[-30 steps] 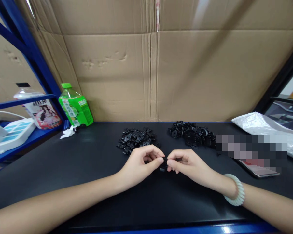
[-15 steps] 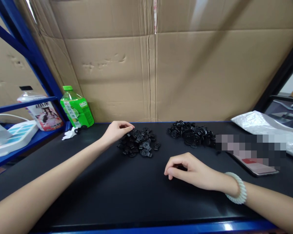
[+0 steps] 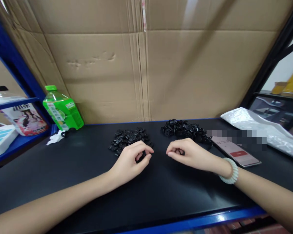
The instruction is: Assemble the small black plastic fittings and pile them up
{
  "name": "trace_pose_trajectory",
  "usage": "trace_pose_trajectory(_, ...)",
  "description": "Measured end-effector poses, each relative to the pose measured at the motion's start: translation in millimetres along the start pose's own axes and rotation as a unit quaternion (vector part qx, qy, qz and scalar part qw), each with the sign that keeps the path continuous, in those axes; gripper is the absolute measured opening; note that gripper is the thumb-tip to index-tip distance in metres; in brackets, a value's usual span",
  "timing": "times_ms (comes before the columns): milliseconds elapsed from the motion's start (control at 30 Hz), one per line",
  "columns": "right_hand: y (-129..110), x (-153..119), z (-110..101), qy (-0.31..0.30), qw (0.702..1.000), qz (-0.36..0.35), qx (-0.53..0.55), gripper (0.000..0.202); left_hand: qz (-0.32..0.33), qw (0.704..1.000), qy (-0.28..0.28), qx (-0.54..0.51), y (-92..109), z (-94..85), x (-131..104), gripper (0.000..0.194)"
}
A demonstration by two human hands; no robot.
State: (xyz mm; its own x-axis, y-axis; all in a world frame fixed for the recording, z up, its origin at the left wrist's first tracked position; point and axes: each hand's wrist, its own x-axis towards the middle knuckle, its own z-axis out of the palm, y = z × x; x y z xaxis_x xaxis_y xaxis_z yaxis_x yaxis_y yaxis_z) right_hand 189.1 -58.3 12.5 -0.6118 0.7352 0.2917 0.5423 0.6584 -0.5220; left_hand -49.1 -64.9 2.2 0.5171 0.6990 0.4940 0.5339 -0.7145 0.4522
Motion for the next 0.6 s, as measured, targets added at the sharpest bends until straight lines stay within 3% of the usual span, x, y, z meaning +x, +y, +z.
trace_pose_trajectory(200, -1, -1, -9, 0.014, 0.995, 0.018, -0.098, 0.014, 0.069, 0.997, -0.023, 0.003, -7, 4.7, -6, 0.018)
trace_pose_trajectory(433, -17, -31, 3, -0.084, 0.970, -0.100, -0.204, 0.020, 0.125, 0.991, -0.047, 0.025, -2, 4.9, -5, 0.020)
trace_pose_trajectory(500, -9, -39, 2, -0.100, 0.965, -0.148, -0.193, 0.022, 0.132, 0.989, -0.056, 0.034, 1, 5.0, -2, 0.022)
trace_pose_trajectory(600, 4, -45, -2, -0.094, 0.976, -0.166, -0.107, 0.026, 0.143, 0.986, -0.062, 0.049, 2, 5.8, 3, 0.027)
